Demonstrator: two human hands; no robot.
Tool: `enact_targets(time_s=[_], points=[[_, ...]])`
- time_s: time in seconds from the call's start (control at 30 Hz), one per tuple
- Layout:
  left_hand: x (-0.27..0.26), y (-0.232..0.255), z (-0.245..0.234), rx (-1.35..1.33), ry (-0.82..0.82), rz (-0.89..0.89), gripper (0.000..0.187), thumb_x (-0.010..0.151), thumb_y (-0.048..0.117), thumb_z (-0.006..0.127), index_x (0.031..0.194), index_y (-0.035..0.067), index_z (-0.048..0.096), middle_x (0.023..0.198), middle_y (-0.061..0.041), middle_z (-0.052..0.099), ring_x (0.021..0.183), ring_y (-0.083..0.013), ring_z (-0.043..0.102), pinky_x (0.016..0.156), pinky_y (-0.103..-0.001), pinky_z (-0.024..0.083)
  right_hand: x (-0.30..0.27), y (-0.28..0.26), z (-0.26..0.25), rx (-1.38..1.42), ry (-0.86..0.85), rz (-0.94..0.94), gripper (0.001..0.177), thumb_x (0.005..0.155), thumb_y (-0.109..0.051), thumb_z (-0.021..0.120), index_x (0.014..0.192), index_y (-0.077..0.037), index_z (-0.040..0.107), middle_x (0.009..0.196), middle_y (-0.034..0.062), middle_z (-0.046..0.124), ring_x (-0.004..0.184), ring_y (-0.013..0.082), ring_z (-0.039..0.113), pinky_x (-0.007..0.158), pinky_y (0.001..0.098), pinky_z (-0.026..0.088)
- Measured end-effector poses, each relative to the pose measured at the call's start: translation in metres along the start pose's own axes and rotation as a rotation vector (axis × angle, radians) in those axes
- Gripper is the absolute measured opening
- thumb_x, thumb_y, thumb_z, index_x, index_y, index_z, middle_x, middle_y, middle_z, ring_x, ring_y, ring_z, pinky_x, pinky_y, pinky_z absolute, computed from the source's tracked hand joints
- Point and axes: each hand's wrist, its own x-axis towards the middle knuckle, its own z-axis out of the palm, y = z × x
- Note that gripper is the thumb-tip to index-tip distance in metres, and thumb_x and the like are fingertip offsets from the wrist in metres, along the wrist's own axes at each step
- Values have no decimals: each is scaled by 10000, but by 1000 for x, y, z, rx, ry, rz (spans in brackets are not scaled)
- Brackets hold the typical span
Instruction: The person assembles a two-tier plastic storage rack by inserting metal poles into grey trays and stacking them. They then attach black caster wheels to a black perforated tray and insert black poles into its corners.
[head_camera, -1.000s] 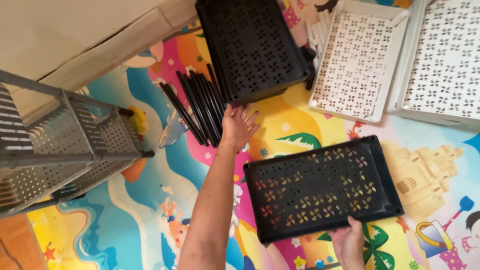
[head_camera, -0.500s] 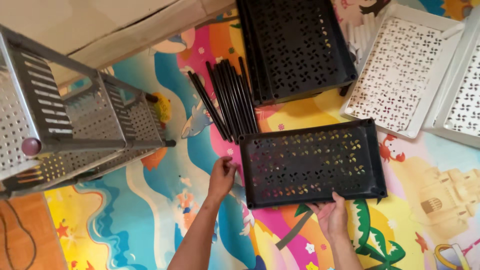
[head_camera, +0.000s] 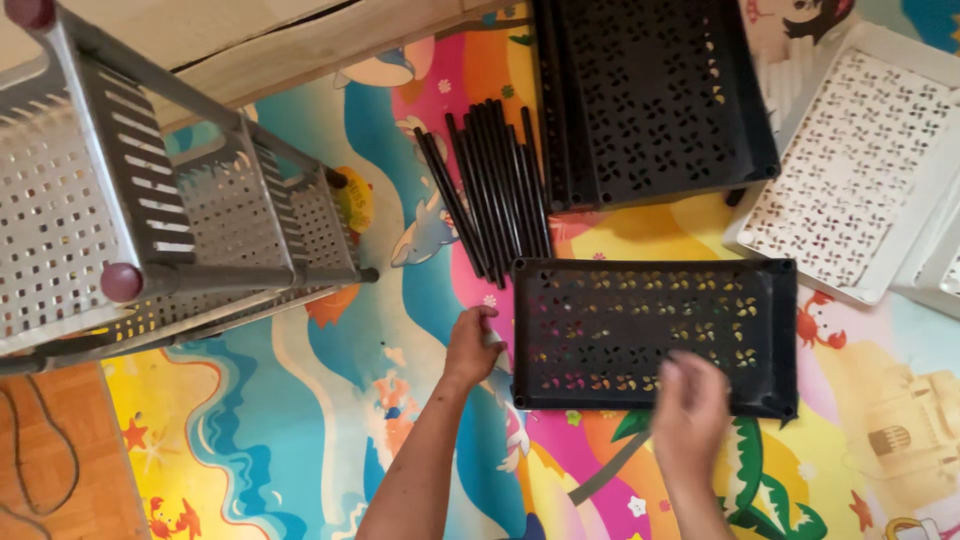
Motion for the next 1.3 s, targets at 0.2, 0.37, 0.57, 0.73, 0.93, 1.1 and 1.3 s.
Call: enact_targets(time_s=[0.2,0.37,0.57,0.73,0.93,1.1,1.3], points=[[-1,10,-6,-9,7,-26,577,663,0,860,1164,124,601,1036,-108,593,950,-302,612,844,-404,529,89,-101,147,-153,-257,-564,355,940,-182,728,1226,14,657,1067,201,727,964,363,722,836,435,584],[-8,24,-11,20,27,-20,551,689,-10,842,1153,139,585,1105,-103,610,1039,-340,598,850,-442,507,135,-115,228,-658,-468,-364,384,900,-230,717,1158,39,621,1065,271,687,968,456,689,816,534,570],[-5,36,-21,50,-32,-115,535,701,21,839,1145,164,578,1150,-87,609,1117,-334,580,896,-449,498,148,-99,269,-837,-478,-171,325,864,-157,701,1125,23,629,1030,262,715,961,432,719,815,533,582],[-6,37,-19,102,-81,-152,530,750,43,817,1187,183,552,1180,-79,582,1158,-330,558,922,-467,481,149,-99,280,-885,-499,-105,291,847,-173,716,1062,22,685,1031,234,733,972,398,730,808,496,600],[-3,33,-19,130,-107,-143,540,770,55,805,1212,200,533,1217,-70,565,1195,-328,544,945,-481,464,156,-103,287,-894,-550,-66,269,851,-220,714,1005,-1,736,1055,220,737,996,390,725,841,475,598],[-5,37,-17,129,-130,-168,546,781,54,794,1227,209,520,1245,-63,543,1221,-322,517,968,-500,434,158,-101,284,-861,-539,-69,324,908,-286,654,1031,7,715,1060,233,736,994,413,722,857,498,588],[-3,36,-18,137,-139,-195,533,796,74,793,1229,214,516,1258,-57,534,1236,-320,504,970,-516,426,159,-96,291,-767,-467,-112,361,1012,-310,544,1134,22,615,1075,263,721,973,448,715,840,559,568]])
